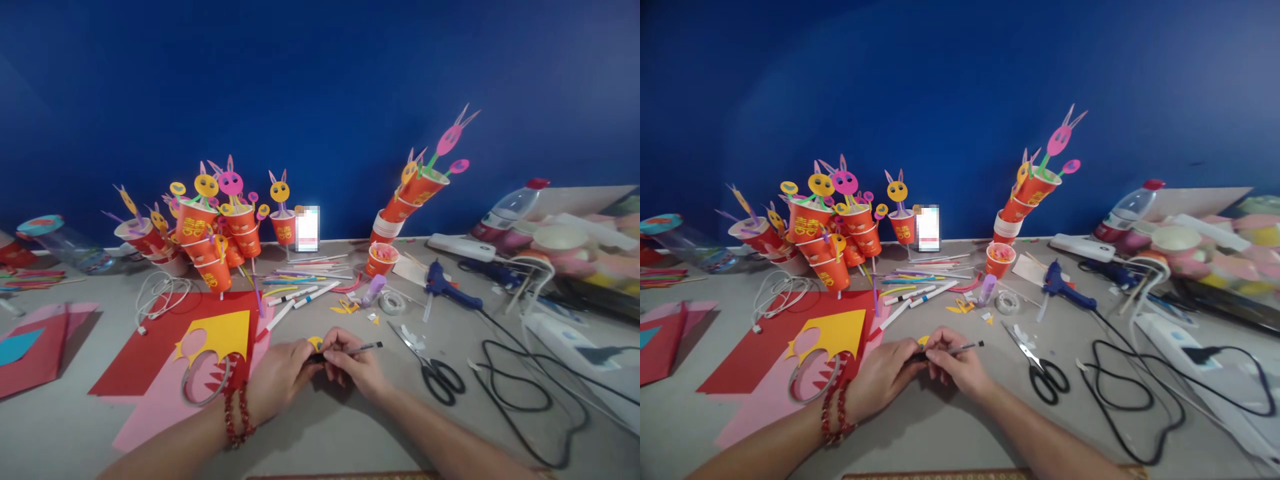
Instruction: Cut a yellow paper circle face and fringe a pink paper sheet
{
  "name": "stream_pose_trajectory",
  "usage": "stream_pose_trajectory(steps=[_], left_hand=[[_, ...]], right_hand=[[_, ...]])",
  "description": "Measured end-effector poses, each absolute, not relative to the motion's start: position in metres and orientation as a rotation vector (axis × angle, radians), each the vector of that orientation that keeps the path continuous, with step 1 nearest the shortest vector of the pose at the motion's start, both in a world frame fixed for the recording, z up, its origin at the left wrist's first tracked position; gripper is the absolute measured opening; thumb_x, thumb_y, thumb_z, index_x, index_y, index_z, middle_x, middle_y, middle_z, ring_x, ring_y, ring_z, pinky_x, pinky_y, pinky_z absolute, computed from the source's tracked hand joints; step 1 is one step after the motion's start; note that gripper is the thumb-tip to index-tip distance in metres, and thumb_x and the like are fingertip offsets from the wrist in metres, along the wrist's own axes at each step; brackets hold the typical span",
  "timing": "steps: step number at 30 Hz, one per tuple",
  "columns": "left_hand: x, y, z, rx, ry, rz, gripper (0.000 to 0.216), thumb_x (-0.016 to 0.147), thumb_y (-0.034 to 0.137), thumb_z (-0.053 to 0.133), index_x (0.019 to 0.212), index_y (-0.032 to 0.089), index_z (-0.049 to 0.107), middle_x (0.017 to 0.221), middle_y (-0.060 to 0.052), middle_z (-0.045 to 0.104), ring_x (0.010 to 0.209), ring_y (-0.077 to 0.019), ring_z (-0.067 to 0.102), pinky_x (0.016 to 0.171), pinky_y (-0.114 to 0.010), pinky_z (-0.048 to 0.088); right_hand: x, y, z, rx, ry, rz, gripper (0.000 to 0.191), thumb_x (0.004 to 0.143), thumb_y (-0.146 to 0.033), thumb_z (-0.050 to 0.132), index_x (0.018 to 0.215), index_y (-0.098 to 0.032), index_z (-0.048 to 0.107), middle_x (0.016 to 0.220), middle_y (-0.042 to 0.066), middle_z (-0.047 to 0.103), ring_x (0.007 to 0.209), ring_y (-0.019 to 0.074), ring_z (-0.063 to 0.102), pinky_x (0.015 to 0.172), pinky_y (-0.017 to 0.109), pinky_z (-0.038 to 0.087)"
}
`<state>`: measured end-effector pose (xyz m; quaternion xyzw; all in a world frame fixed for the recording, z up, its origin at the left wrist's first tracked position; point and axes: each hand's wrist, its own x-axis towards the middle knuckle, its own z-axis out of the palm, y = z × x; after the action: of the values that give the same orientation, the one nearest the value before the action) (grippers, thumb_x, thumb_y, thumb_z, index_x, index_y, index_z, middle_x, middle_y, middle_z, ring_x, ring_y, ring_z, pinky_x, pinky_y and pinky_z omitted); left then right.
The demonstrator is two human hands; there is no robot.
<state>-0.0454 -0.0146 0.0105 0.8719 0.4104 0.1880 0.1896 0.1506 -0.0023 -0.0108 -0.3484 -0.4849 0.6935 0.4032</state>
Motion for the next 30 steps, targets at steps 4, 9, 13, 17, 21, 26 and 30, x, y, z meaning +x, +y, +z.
stream_pose_trajectory(steps=[4, 9, 13, 17, 21, 26, 30], left_hand=[[-0.049, -0.003, 0.008, 2.513, 1.171, 0.593, 0.024, 0.104, 0.034, 0.038, 0.098, 0.019, 0.056, 0.085, -0.003, 0.066, 0.077, -0.0203, 0.062, 0.067, -0.03, 0.043], [-0.053, 0.011, 0.01, 2.569, 1.148, 0.766, 0.025, 0.103, 0.033, 0.041, 0.111, 0.019, 0.06, 0.094, -0.006, 0.067, 0.088, -0.0221, 0.061, 0.08, -0.035, 0.045], [-0.058, 0.015, 0.01, 2.575, 1.169, 0.816, 0.023, 0.103, 0.03, 0.041, 0.11, 0.019, 0.06, 0.094, -0.006, 0.068, 0.089, -0.0221, 0.061, 0.086, -0.039, 0.044], [-0.064, 0.022, 0.006, 2.611, 1.356, 0.807, 0.023, 0.102, 0.031, 0.042, 0.113, 0.019, 0.059, 0.1, -0.008, 0.068, 0.095, -0.0243, 0.061, 0.088, -0.042, 0.046], [-0.065, 0.025, 0.004, 2.641, 1.47, 0.734, 0.019, 0.1, 0.028, 0.046, 0.106, 0.018, 0.061, 0.096, -0.008, 0.067, 0.092, -0.0246, 0.061, 0.082, -0.04, 0.048], [-0.064, 0.024, 0.007, 2.655, 1.595, 0.594, 0.016, 0.098, 0.027, 0.05, 0.097, 0.018, 0.063, 0.097, -0.008, 0.063, 0.089, -0.0244, 0.059, 0.078, -0.038, 0.047], [-0.06, 0.024, 0.005, 2.665, 1.661, 0.496, 0.015, 0.097, 0.026, 0.053, 0.093, 0.017, 0.064, 0.094, -0.008, 0.062, 0.089, -0.0256, 0.058, 0.079, -0.04, 0.046]], right_hand=[[0.154, 0.001, -0.006, -0.935, -1.275, 1.667, 0.037, 0.08, -0.052, 0.072, 0.087, -0.017, 0.063, 0.054, -0.004, 0.06, 0.041, 0.0068, 0.047, 0.04, 0.017, 0.034], [0.156, 0.006, -0.002, -0.948, -1.28, 1.574, 0.036, 0.082, -0.052, 0.07, 0.089, -0.017, 0.067, 0.058, -0.003, 0.061, 0.044, 0.0078, 0.049, 0.042, 0.018, 0.039], [0.158, 0.008, 0.0, -0.923, -1.189, 1.597, 0.033, 0.081, -0.049, 0.073, 0.09, -0.017, 0.067, 0.059, -0.002, 0.063, 0.045, 0.0092, 0.051, 0.042, 0.019, 0.042], [0.166, 0.013, 0.006, -0.887, -1.049, 1.494, 0.028, 0.083, -0.045, 0.072, 0.086, -0.018, 0.065, 0.057, -0.003, 0.06, 0.043, 0.0085, 0.05, 0.039, 0.018, 0.039], [0.169, 0.016, 0.01, -0.914, -1.083, 1.399, 0.027, 0.086, -0.043, 0.068, 0.096, -0.019, 0.063, 0.06, -0.003, 0.06, 0.043, 0.0085, 0.048, 0.04, 0.018, 0.04], [0.166, 0.015, 0.006, -0.9, -1.173, 1.295, 0.052, 0.09, -0.042, 0.064, 0.135, -0.025, 0.044, 0.08, -0.001, 0.065, 0.047, 0.0092, 0.049, 0.043, 0.021, 0.044], [0.167, 0.016, -0.002, -0.968, -1.267, 1.328, 0.046, 0.088, -0.046, 0.063, 0.127, -0.022, 0.052, 0.077, 0.0, 0.064, 0.046, 0.0096, 0.048, 0.042, 0.022, 0.042]])
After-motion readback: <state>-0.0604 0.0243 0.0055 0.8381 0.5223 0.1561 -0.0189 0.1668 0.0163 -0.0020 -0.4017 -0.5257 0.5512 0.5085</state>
